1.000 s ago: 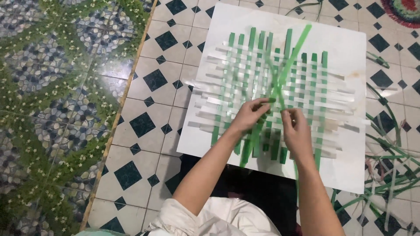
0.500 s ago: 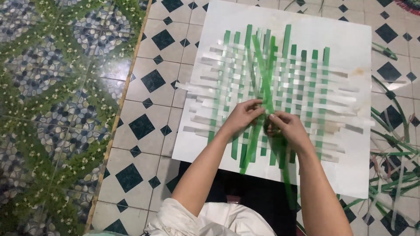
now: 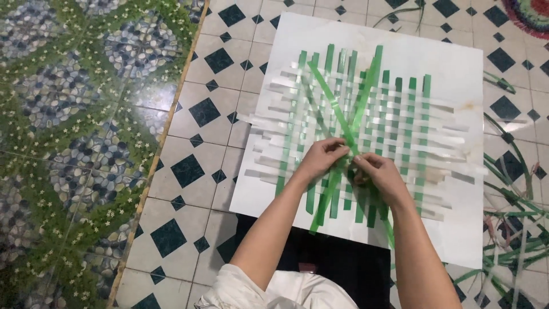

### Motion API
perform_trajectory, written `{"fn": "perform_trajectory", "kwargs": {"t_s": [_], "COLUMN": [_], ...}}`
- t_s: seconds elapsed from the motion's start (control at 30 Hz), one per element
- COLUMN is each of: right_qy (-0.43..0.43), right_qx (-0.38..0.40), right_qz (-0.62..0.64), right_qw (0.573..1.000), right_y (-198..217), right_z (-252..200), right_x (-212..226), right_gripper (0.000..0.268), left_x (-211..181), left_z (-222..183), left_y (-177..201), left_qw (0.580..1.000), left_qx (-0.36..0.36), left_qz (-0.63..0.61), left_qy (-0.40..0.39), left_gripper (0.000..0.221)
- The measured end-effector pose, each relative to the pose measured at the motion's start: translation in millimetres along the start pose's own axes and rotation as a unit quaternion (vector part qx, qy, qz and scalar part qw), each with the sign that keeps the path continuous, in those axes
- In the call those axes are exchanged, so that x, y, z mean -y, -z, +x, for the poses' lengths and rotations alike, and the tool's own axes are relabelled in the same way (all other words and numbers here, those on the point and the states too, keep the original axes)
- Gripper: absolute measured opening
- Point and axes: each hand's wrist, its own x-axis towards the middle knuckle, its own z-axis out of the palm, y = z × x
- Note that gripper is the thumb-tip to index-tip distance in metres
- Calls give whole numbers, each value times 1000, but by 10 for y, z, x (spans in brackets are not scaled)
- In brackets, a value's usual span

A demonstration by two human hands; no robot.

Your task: Manual weaving of green and white plastic strips on a board to create a woven sheet.

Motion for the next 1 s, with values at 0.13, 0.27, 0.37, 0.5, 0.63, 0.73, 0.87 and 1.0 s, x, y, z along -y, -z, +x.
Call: {"fn": "perform_trajectory", "kwargs": {"t_s": [0.13,0.27,0.37,0.5,0.63,0.73,0.87,1.0], "right_qy": [-4,22,8,42,48,31,-14,-13], "right_qx": [13,35,7,-16,-43,-39,-65,-62], "right_qz": [-90,-168,-240,-290,-313,-328,-313,-353], "right_qw": [996,985,971,956,948,943,947,934], "right_y": [-28,-88,-80,-135,-117,-184,-132,-199], "right_z": [1,71,-45,-41,-118,-239,-251,-371], "right_x": [58,-13,77,-128,-221,-172,-97,56], "right_gripper": [33,40,42,35,41,37,35,30], "left_x": [71,378,46,106,23,-32,-220,-344], "left_z": [8,154,-96,-29,-107,-132,-292,-375], "left_y": [49,154,17,36,38,44,64,65], "left_qw": [1000,999,996,992,989,994,999,999], "left_qx": [18,43,28,25,31,37,31,12], "left_qz": [23,6,-83,-104,-120,-79,-30,49], "left_qy": [-9,-32,-13,-65,-85,-69,-23,-12], "left_gripper": [34,28,24,19,13,24,52,54]}}
